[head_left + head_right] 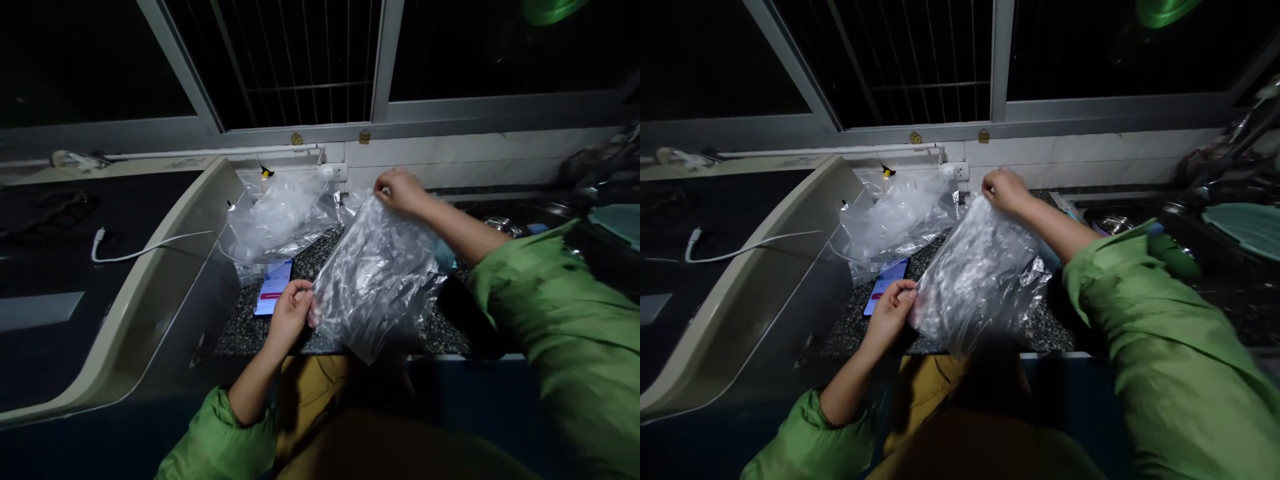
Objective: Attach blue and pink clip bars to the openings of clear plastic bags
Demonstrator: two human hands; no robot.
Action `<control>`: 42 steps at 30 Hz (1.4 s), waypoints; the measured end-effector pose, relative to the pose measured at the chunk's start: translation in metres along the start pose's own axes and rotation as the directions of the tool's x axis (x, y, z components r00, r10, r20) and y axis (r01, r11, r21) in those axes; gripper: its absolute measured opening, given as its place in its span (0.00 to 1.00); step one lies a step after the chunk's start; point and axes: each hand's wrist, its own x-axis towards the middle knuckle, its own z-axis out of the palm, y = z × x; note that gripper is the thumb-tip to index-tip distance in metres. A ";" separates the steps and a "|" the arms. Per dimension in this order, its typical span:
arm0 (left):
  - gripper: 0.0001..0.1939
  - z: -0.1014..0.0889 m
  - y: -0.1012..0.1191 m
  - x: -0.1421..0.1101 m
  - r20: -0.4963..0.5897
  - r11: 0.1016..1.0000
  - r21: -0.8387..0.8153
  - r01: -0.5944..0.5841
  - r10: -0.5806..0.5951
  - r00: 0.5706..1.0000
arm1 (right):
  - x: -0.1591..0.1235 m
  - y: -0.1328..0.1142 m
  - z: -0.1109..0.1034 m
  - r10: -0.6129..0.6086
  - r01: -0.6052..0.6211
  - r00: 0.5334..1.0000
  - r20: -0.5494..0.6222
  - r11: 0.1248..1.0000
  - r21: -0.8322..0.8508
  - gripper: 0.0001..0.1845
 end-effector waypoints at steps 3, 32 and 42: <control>0.15 -0.001 -0.025 -0.011 0.019 0.941 0.319 -0.112 0.112 0.994 | 0.003 -0.007 0.053 -0.054 0.055 0.991 0.126 0.998 -0.004 0.12; 0.13 0.003 -0.032 -0.037 0.728 0.268 0.373 -0.888 0.509 0.460 | -0.163 0.005 0.107 -0.345 0.295 0.938 0.043 0.856 0.424 0.11; 0.09 0.004 0.018 -0.046 0.572 0.377 0.483 -0.790 0.548 0.611 | -0.213 -0.038 0.016 -0.314 0.253 0.949 0.022 0.803 0.540 0.25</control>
